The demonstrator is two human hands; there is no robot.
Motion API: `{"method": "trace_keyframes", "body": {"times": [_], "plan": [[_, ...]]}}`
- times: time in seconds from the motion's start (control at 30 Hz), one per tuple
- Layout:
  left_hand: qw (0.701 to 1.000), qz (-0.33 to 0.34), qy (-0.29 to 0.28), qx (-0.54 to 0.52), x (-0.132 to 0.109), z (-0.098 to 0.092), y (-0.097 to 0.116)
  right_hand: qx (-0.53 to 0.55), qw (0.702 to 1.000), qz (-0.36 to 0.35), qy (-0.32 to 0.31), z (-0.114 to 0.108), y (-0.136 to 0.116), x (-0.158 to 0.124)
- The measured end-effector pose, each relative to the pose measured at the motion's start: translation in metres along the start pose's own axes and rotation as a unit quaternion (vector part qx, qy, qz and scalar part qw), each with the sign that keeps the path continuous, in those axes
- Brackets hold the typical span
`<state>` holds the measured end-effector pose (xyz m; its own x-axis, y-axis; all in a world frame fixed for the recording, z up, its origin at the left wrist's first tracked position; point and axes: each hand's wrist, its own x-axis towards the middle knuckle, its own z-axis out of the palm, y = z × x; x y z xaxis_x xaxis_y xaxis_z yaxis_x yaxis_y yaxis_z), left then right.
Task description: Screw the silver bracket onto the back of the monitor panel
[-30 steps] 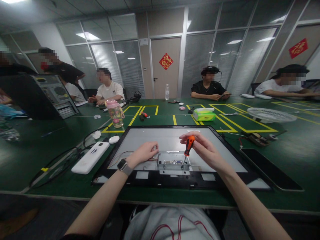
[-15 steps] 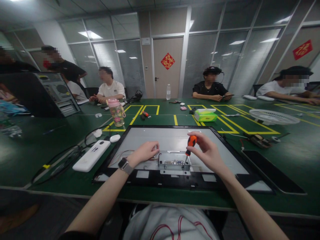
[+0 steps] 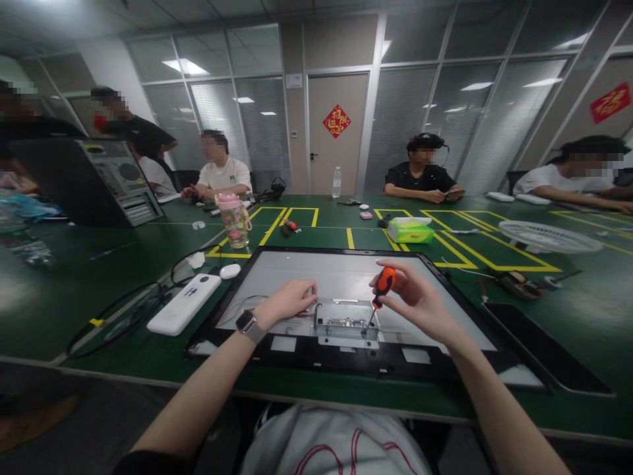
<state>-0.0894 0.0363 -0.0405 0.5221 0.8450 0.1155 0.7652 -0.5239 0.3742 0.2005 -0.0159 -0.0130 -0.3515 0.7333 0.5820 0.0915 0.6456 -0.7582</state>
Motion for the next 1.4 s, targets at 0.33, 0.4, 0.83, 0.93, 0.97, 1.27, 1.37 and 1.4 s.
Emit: {"method": "trace_keyframes", "body": {"times": [0.33, 0.4, 0.83, 0.93, 0.97, 1.27, 1.37, 1.4], "plan": [[1.0, 0.007, 0.002, -0.01, 0.0004, 0.0, -0.0004, -0.02, 0.999, 0.019, 0.029, -0.0027, 0.002, 0.0011], [1.0, 0.007, -0.001, -0.012, 0.0001, 0.0, -0.0009, 0.007, 1.0, 0.018, 0.001, -0.0037, -0.0006, -0.0002], [1.0, 0.01, -0.003, -0.005, 0.0014, 0.0015, -0.0046, -0.017, 1.0, 0.018, -0.012, -0.0072, -0.0044, -0.0007], [1.0, 0.014, -0.002, -0.008, 0.0013, 0.0014, -0.0043, -0.067, 0.997, 0.023, 0.019, -0.0062, -0.0031, -0.0004], [1.0, 0.015, -0.001, -0.008, 0.0013, 0.0013, -0.0041, -0.068, 0.997, 0.024, 0.02, -0.0061, -0.0026, -0.0002], [1.0, 0.011, -0.001, -0.006, 0.0019, 0.0023, -0.0054, -0.027, 1.0, 0.003, 0.003, -0.0045, -0.0006, -0.0023], [1.0, 0.012, -0.002, -0.004, 0.0015, 0.0019, -0.0047, -0.018, 0.999, 0.009, 0.031, -0.0033, -0.0021, -0.0011], [1.0, 0.013, -0.002, -0.003, 0.0014, 0.0016, -0.0041, -0.004, 1.0, 0.011, 0.028, -0.0032, -0.0033, -0.0007]]}}
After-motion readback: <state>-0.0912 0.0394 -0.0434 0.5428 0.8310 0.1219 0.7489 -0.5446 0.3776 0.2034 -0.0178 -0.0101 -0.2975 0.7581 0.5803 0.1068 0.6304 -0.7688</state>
